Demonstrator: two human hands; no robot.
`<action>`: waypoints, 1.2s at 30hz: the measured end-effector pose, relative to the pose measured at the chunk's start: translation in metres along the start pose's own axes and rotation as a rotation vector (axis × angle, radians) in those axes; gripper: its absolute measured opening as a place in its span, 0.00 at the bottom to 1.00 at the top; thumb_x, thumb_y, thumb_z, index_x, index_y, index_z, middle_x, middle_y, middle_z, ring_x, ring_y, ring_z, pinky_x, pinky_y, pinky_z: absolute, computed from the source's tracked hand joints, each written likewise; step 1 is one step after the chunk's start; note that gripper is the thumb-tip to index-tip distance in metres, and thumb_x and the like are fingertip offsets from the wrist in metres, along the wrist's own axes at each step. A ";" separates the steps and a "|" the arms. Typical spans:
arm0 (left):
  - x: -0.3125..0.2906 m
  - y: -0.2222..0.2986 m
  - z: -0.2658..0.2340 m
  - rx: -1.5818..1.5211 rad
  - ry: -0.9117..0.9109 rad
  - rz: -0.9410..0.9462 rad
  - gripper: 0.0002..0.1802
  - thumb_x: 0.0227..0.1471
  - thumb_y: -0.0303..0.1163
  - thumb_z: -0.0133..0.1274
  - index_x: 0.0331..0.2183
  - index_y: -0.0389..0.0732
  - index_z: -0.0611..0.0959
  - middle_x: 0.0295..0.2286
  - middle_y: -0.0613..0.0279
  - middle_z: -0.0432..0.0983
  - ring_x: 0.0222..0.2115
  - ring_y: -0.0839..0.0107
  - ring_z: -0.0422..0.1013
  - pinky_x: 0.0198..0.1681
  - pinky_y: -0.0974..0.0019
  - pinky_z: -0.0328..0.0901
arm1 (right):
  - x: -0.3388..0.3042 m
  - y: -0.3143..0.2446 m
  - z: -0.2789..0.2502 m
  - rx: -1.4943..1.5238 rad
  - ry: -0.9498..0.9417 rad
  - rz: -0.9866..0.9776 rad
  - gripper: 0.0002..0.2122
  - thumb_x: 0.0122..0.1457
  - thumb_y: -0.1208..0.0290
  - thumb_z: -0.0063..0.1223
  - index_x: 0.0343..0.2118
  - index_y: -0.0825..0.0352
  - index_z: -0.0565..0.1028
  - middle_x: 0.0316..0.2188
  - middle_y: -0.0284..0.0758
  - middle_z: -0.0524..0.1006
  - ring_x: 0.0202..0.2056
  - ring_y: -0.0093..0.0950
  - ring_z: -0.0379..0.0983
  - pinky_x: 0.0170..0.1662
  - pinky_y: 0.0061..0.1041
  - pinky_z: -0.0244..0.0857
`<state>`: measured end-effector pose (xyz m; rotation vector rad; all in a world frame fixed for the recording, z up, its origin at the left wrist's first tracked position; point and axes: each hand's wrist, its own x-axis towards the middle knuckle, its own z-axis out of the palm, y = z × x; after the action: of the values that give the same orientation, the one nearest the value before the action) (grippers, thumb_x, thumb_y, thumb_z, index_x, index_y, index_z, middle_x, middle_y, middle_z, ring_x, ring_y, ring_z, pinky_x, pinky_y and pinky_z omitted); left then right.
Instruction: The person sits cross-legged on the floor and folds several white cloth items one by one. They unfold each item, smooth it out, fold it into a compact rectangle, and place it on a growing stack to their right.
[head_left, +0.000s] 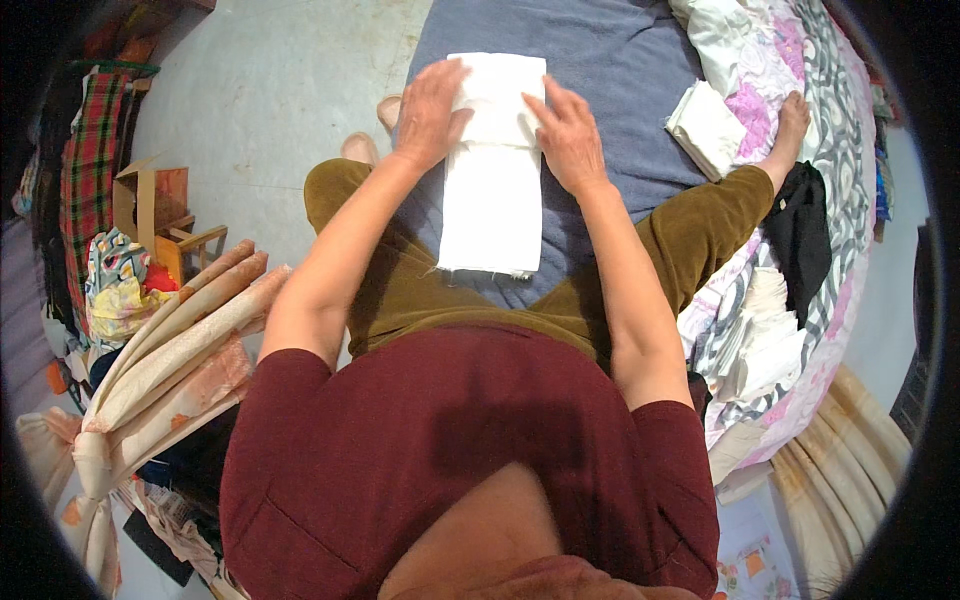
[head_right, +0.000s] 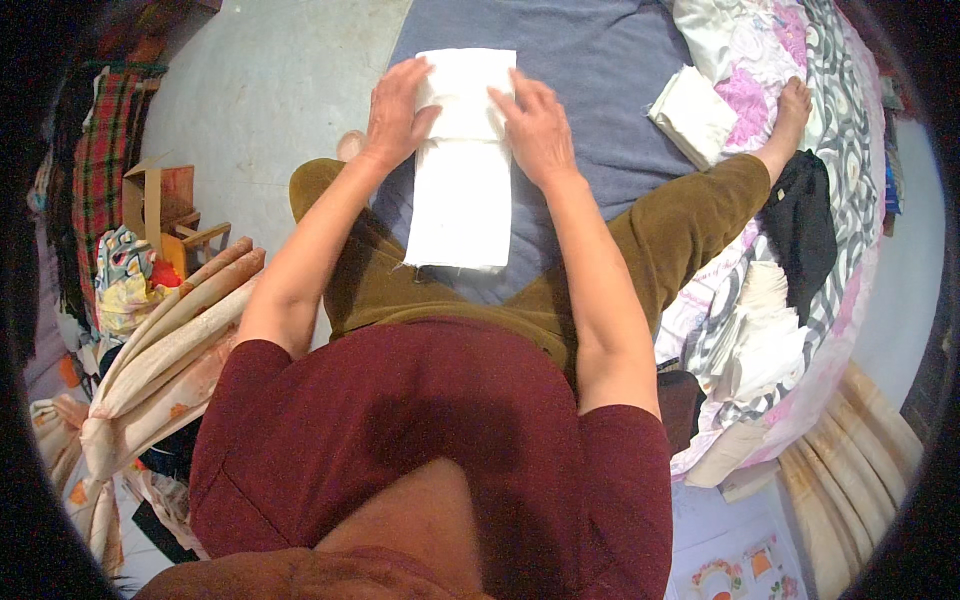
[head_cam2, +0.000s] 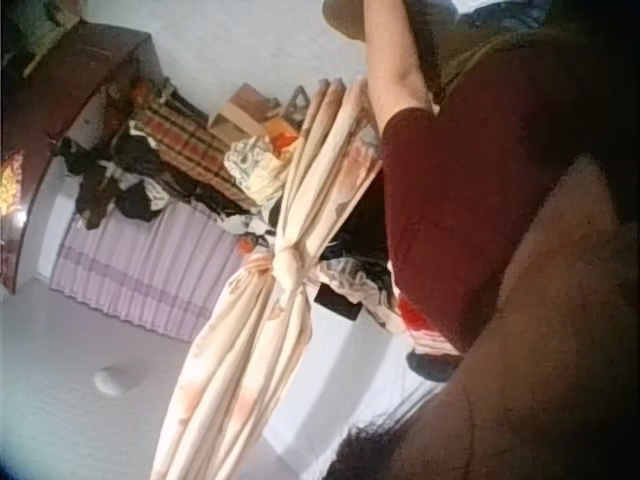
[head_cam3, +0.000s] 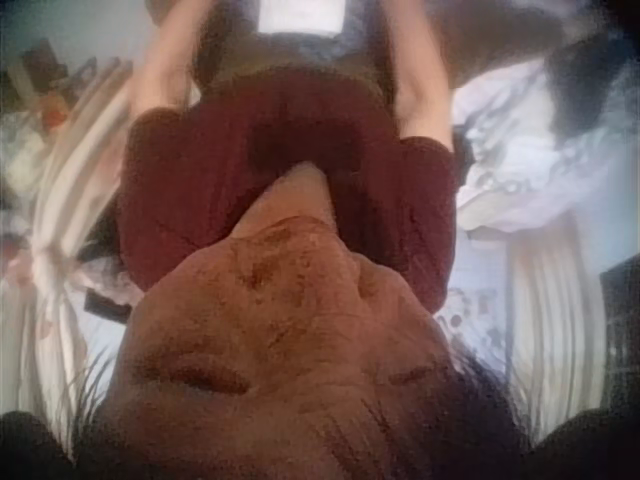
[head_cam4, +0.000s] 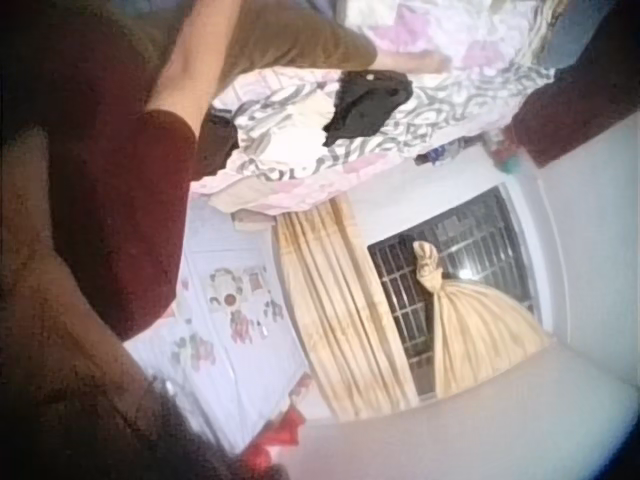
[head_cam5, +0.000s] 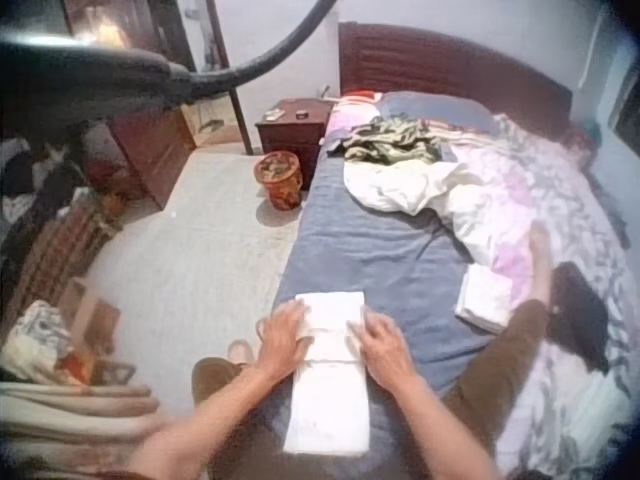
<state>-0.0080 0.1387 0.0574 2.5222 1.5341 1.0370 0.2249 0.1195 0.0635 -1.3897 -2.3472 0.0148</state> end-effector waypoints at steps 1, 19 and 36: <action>-0.007 -0.008 -0.004 0.012 -0.120 0.146 0.32 0.42 0.28 0.59 0.52 0.42 0.71 0.50 0.54 0.70 0.54 0.59 0.64 0.57 0.57 0.57 | -0.008 0.003 -0.003 -0.012 -0.082 -0.086 0.27 0.53 0.76 0.49 0.59 0.58 0.63 0.59 0.37 0.64 0.56 0.35 0.62 0.55 0.36 0.59; -0.043 -0.004 -0.002 -0.618 -0.543 -0.676 0.25 0.59 0.44 0.37 0.48 0.36 0.76 0.45 0.49 0.74 0.48 0.57 0.67 0.52 0.60 0.59 | -0.018 0.010 0.031 0.533 -0.230 0.456 0.22 0.51 0.51 0.51 0.30 0.70 0.78 0.28 0.50 0.77 0.33 0.47 0.75 0.38 0.39 0.65; -0.029 0.017 0.012 -0.240 0.135 -0.740 0.12 0.52 0.34 0.47 0.33 0.37 0.80 0.32 0.52 0.77 0.37 0.53 0.72 0.42 0.57 0.62 | 0.020 -0.006 0.022 0.372 -0.039 0.750 0.19 0.54 0.54 0.52 0.36 0.68 0.76 0.37 0.43 0.78 0.41 0.41 0.73 0.44 0.38 0.63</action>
<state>0.0028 0.1100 0.0386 1.5331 1.9841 1.1644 0.2036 0.1372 0.0518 -1.9640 -1.6002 0.6534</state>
